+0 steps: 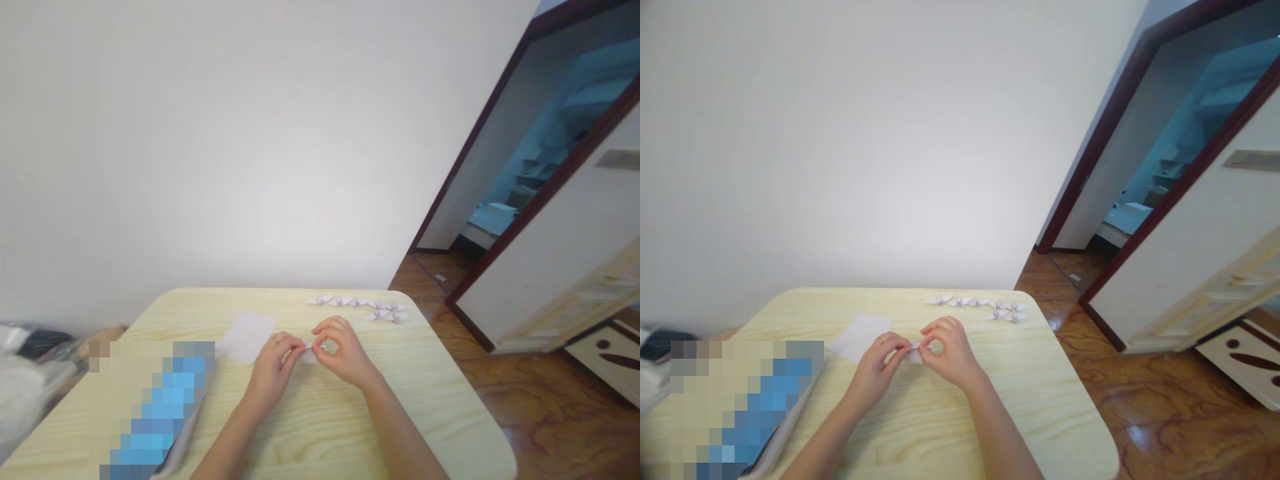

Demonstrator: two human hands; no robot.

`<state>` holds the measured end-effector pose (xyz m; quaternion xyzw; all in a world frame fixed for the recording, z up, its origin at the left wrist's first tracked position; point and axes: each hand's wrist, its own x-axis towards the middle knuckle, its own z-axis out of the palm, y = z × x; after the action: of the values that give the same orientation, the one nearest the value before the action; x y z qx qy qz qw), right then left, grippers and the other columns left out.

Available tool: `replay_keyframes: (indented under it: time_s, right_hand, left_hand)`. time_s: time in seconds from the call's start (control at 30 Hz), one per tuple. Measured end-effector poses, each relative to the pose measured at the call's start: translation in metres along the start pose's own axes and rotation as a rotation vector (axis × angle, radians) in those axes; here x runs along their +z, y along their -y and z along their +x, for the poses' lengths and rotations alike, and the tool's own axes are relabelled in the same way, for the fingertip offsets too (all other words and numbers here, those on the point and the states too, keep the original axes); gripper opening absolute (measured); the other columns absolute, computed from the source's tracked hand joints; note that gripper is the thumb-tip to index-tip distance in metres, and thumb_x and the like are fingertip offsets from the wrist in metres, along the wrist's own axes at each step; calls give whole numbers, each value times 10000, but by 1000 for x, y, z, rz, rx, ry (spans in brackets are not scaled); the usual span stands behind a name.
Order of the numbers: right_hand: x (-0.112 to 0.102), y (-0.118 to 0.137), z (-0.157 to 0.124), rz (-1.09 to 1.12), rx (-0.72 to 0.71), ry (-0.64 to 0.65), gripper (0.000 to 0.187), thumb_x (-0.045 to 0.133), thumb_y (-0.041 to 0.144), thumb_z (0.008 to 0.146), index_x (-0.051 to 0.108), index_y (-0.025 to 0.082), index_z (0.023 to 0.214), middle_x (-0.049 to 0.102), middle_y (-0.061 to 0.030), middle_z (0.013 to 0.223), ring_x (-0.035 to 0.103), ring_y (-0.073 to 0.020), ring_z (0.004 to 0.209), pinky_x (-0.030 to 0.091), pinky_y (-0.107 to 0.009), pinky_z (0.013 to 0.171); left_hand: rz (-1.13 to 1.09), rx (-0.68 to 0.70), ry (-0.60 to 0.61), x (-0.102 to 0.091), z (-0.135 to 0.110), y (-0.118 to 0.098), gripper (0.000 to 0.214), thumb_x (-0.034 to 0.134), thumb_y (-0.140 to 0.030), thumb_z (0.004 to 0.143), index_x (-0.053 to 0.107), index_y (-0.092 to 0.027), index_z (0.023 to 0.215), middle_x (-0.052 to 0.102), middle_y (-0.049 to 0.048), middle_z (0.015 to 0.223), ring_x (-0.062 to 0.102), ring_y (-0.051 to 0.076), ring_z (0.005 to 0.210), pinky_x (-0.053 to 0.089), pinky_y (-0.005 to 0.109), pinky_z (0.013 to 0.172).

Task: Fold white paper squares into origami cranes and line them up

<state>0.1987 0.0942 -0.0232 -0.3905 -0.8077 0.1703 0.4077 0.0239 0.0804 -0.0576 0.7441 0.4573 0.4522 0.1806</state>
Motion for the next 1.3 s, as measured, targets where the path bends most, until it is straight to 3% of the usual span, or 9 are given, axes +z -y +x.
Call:
replay_keyframes:
  time_s: [0.23, 0.43, 0.57, 0.67, 0.9, 1.03, 1.3]
  right_hand:
    - [-3, -13, -1, 71, 60, 7, 82, 550, 123, 708, 558, 188, 659, 600, -11, 771, 546, -147, 788, 386, -295, 800]
    - [-2, -19, -1, 180, 160, -141, 78, 465, 174, 785, 539, 180, 758, 581, -33, 804, 538, -152, 807, 414, -281, 759]
    - [10, -7, -2, 189, 155, 7, 140, 554, 224, 741, 562, 177, 873, 596, -32, 853, 543, -149, 816, 418, -266, 761]
    - [21, 2, -3, 178, 161, 95, 120, 581, 228, 719, 590, 176, 828, 609, -11, 791, 550, -138, 750, 420, -242, 707]
    - [35, -7, -5, 460, 314, 142, 138, 491, 217, 782, 616, 163, 805, 616, 0, 704, 557, -115, 633, 423, -202, 569]
    - [40, -14, -6, 595, 359, 113, 127, 515, 237, 769, 615, 160, 783, 605, 5, 673, 552, -111, 612, 431, -208, 568]
    - [40, -16, -7, 515, 375, 137, 184, 530, 265, 765, 660, 171, 855, 620, -12, 713, 541, -116, 632, 436, -215, 569]
  left_hand:
    - [-46, -73, 2, 1, 0, 4, 178, 488, -304, 792, 603, -188, 722, 603, 32, 720, 540, 164, 733, 429, 280, 683]
    - [-181, -357, -180, -2, 3, 9, 251, 494, -401, 741, 595, -173, 713, 594, 12, 630, 538, 143, 573, 420, 242, 529]
    - [-348, -505, -163, 0, 3, 6, 309, 514, -466, 712, 574, -166, 755, 526, -40, 479, 487, 108, 413, 367, 201, 403]
    - [-427, -567, -167, 3, 3, 4, 348, 532, -496, 691, 563, -158, 770, 487, -57, 427, 472, 103, 373, 334, 185, 353]
    - [-552, -485, -278, 12, 0, 9, 335, 601, -391, 678, 511, -183, 924, 549, 4, 825, 592, 123, 610, 474, 204, 425]
    - [-463, -384, -222, 14, -2, 13, 221, 595, -361, 695, 591, -177, 819, 559, 26, 830, 587, 157, 745, 532, 253, 543]
    - [-354, -288, -165, 14, -3, 11, 180, 605, -334, 701, 666, -214, 821, 619, 38, 840, 596, 168, 788, 544, 277, 625]
